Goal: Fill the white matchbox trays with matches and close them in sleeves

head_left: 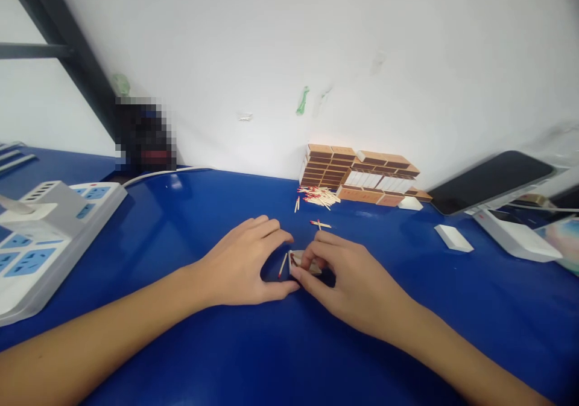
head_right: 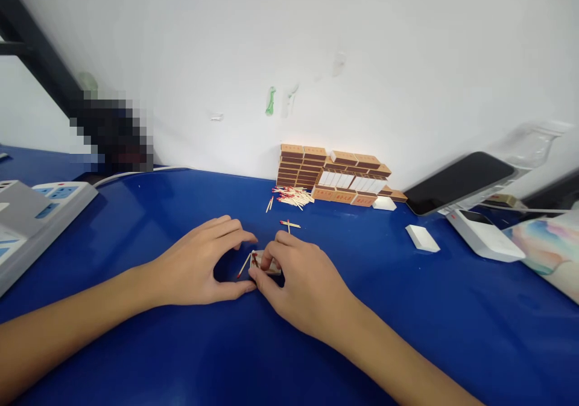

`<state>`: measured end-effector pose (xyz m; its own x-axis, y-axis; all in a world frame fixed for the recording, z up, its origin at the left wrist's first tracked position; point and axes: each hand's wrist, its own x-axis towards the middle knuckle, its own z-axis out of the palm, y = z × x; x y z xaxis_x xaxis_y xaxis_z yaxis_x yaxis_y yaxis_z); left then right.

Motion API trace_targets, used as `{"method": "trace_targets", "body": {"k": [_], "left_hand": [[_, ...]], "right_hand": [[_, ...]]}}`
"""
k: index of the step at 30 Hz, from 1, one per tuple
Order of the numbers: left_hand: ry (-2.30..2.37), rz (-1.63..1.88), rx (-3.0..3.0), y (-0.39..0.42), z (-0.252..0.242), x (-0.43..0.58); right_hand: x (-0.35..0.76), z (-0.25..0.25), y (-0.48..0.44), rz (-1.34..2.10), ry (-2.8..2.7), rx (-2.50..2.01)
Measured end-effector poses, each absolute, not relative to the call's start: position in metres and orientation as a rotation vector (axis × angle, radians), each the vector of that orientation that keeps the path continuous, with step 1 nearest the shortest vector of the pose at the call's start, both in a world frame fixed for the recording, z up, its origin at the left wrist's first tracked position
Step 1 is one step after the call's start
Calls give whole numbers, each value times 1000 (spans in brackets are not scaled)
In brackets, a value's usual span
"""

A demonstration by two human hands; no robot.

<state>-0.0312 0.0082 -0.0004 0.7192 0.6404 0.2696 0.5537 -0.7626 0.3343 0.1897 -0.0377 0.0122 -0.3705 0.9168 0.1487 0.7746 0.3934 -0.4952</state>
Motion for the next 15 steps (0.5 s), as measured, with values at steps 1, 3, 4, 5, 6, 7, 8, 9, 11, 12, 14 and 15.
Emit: {"method": "trace_targets", "body": {"k": [1,3,4,5,6,7,8,9,11,12,14,15], "left_hand": [[937,556,2698,8,-2,-31],[911,572,2695,9,-3,-30],[901,584,2692,9,-3,-30],[891,601,2694,9,-3,-29],[878,611,2697,10,-3,-29],[867,617,2702,10,-3,-29],[855,622,2706,10,-3,-30],[844,626,2708,11,-3,-30],[829,634,2711,11,-4,-31],[826,638,2712,11,-4,-31],[827,642,2715,11,-5,-31],[825,647,2715,11,-5,-31]], "right_hand": [[190,13,-38,498,-2262,-1455],[193,15,-38,526,-2276,-1464],[195,16,-37,532,-2293,-1470],[198,16,-35,527,-2317,-1470],[201,17,-34,508,-2346,-1463],[203,17,-32,480,-2376,-1452],[205,17,-30,449,-2403,-1439],[207,16,-29,421,-2422,-1427],[208,14,-27,379,-2447,-1404],[208,13,-27,364,-2453,-1390],[208,13,-28,340,-2452,-1350],[208,14,-28,330,-2441,-1327]]}}
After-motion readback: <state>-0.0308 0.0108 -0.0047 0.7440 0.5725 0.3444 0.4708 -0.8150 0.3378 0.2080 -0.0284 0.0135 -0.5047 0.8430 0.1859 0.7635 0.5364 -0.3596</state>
